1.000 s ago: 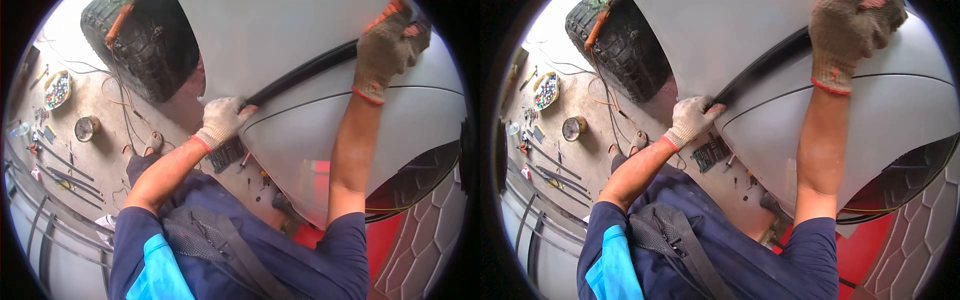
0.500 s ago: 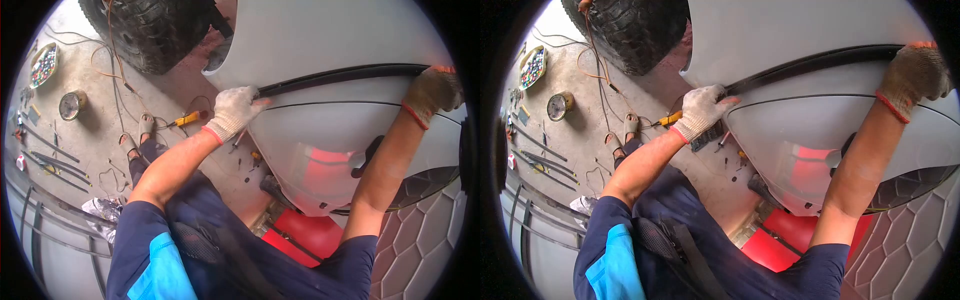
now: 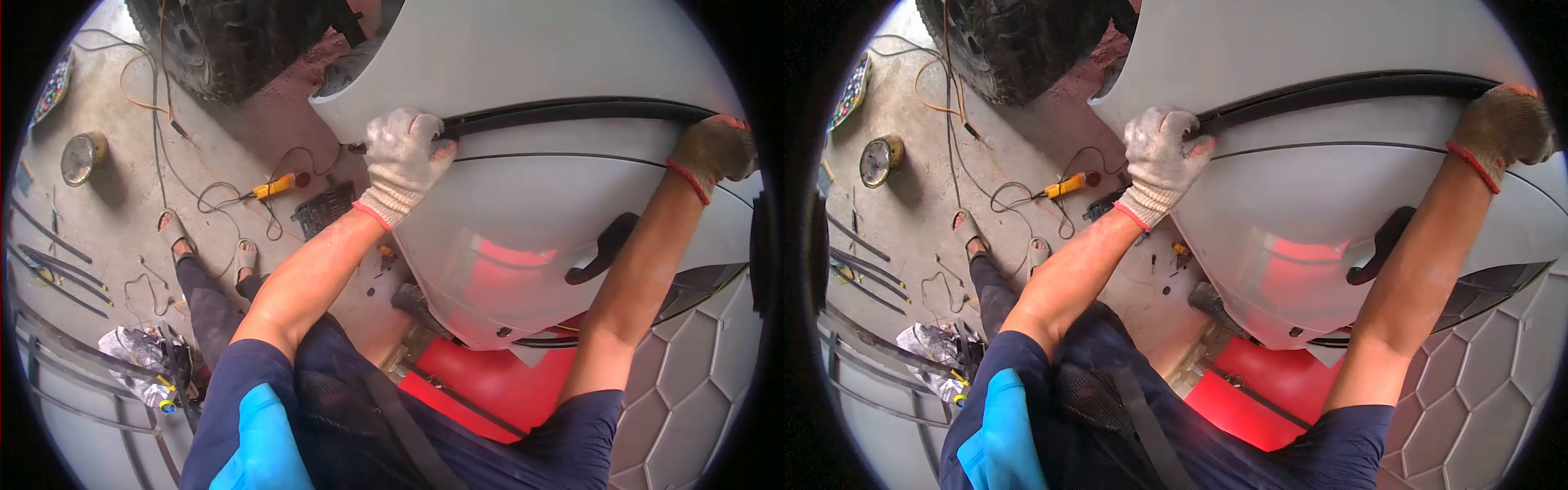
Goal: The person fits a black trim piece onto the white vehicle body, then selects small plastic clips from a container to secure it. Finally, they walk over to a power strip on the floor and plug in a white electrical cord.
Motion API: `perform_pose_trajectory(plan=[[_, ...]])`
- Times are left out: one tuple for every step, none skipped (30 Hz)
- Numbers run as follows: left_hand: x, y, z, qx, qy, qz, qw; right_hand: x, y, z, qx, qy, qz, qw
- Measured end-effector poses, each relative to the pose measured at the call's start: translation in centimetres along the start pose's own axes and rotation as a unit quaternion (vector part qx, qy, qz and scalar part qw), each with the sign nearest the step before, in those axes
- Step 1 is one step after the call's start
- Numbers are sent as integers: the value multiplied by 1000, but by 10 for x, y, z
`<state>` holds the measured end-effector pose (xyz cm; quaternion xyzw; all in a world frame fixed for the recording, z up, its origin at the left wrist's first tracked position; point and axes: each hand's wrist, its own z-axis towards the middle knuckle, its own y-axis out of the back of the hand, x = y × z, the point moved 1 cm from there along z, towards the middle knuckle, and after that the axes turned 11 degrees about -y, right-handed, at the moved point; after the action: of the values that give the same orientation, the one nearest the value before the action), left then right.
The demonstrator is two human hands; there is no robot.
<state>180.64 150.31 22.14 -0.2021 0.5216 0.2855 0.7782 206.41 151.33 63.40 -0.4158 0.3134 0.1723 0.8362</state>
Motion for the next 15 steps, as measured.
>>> perform_pose_trajectory(plan=[[-1, -2, 0, -11, 10, 0, 1000, -1, 0, 5, -17, 9, -17, 1000], [-4, -4, -1, -17, 12, -2, 1000, -1, 0, 9, -27, 14, -28, 999], [-4, -4, -1, -20, 16, -7, 1000, -2, 1, 13, -40, 18, -33, 998], [-4, -5, 0, -25, 19, -10, 999, -2, 2, 17, -50, 19, -40, 998], [-4, -6, -1, -33, 20, -11, 999, -1, 2, 20, -58, 20, -42, 997], [-3, -7, -2, -38, 18, -17, 999, -1, 2, 23, -65, 20, -43, 997], [-3, -8, -2, -45, 15, -22, 999, -2, 3, 25, -71, 20, -46, 996], [-3, -8, -1, -53, 16, -22, 998, -2, 2, 28, -80, 19, -49, 995], [-2, -7, 1, -53, 17, -27, 998, -2, 1, 30, -87, 17, -52, 995], [-1, -7, 2, -52, 18, -31, 998, -1, 1, 32, -94, 15, -55, 994], [1, -7, 2, -61, 18, -28, 998, -1, 0, 34, -99, 11, -54, 994], [2, -8, 2, -66, 21, -42, 997, -1, -2, 37, -102, 7, -55, 993], [2, -9, 1, -71, 25, -56, 996, 0, -4, 38, -105, 6, -56, 993], [2, -9, 1, -79, 21, -54, 995, -1, -7, 39, -105, 2, -62, 992], [2, -10, 2, -80, 28, -66, 994, -1, -15, 42, -108, -3, -64, 992]])
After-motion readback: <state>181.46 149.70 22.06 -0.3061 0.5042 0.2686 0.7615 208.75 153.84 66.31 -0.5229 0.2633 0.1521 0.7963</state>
